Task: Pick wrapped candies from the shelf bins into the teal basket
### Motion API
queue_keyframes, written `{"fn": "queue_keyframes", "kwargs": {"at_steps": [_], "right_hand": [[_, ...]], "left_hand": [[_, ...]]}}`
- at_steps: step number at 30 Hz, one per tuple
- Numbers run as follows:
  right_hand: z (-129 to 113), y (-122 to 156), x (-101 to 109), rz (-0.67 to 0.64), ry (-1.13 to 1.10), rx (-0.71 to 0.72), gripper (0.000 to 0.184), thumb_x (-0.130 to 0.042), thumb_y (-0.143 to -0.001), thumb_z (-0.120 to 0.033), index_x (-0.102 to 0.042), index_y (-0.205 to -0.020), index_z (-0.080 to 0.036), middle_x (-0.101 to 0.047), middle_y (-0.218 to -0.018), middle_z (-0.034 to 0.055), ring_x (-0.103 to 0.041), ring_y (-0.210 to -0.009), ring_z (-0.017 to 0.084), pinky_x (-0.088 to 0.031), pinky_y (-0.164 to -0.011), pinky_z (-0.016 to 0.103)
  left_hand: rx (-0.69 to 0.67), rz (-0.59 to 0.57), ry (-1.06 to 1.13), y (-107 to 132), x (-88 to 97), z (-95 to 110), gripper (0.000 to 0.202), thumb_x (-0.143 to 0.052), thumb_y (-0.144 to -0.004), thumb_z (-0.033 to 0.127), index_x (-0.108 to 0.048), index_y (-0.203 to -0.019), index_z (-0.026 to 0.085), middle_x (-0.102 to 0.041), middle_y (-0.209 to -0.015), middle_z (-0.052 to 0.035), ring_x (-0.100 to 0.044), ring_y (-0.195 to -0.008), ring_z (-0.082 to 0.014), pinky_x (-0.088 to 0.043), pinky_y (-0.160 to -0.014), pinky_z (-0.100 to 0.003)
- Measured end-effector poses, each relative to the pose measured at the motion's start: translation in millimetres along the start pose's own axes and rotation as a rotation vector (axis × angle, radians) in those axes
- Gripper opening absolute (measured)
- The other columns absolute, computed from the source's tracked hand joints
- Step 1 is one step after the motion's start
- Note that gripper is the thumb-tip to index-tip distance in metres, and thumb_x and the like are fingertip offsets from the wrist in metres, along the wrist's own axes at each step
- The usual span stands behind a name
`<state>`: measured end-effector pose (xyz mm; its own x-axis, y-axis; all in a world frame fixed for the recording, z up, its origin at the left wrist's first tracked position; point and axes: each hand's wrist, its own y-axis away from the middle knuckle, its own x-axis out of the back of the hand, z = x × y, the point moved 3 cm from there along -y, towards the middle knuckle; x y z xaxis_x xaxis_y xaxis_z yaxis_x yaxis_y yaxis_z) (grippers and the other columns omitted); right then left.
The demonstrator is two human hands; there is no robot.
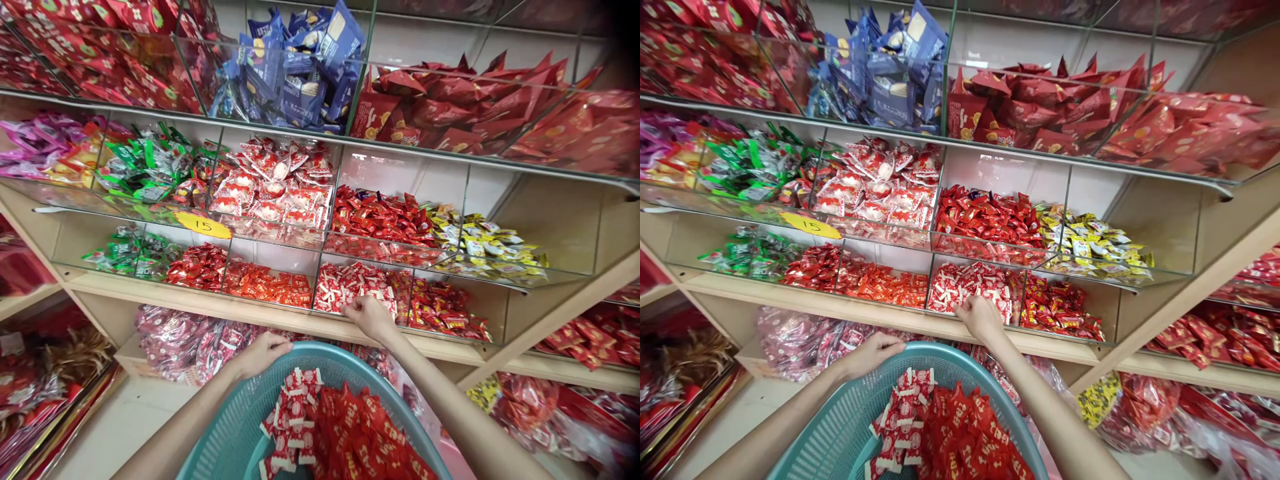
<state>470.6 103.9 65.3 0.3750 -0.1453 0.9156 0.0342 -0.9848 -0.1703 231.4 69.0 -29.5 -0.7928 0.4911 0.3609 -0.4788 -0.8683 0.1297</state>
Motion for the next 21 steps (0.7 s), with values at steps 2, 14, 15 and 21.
{"fn": "queue_keyframes", "kwargs": {"at_steps": [2,14,15,21], "right_hand": [[-2,-2,-4,-0.051,0.034,-0.039,0.037,-0.05,-0.076,-0.047,-0.053,-0.052,-0.019,-0.055,-0.054,0.0017,-0.045,-0.051,0.012,-0.023,-0.048,0.023],[-5,-9,-11,-0.094,-0.052,-0.17,0.025,-0.058,-0.068,-0.038,-0.054,-0.052,-0.019,-0.056,-0.056,0.002,-0.049,-0.053,0.012,-0.028,-0.048,0.023],[-2,-9,-12,-0.081,-0.079,-0.171,0.026,-0.058,-0.067,-0.039,-0.052,-0.051,-0.019,-0.053,-0.053,0.0008,-0.047,-0.052,0.012,-0.028,-0.048,0.022],[8,-10,-14,-0.037,-0.404,-0.157,0.042,-0.063,-0.06,-0.05,-0.04,-0.043,-0.019,-0.038,-0.043,-0.0051,-0.034,-0.044,0.008,-0.026,-0.045,0.022]], "left_hand": [[-0.002,0.002,0.005,0,0.0,-1,0.046,-0.046,-0.078,0.055,-0.062,-0.073,0.012,-0.052,-0.061,0.003,-0.042,-0.058,-0.0111,-0.031,-0.054,-0.02],[-0.046,0.01,-0.046,0,0.9,3,0.045,-0.044,-0.08,0.052,-0.058,-0.065,0.013,-0.045,-0.056,0.0042,-0.035,-0.055,-0.0094,-0.029,-0.052,-0.02],[-0.04,0.008,-0.043,0,0.7,3,0.045,-0.044,-0.08,0.052,-0.058,-0.065,0.013,-0.045,-0.056,0.0041,-0.036,-0.055,-0.0094,-0.029,-0.052,-0.019],[-0.014,-0.005,-0.009,-1,-0.2,-1,0.045,-0.045,-0.079,0.053,-0.062,-0.071,0.012,-0.051,-0.059,0.0029,-0.039,-0.055,-0.0099,-0.03,-0.052,-0.02]]}}
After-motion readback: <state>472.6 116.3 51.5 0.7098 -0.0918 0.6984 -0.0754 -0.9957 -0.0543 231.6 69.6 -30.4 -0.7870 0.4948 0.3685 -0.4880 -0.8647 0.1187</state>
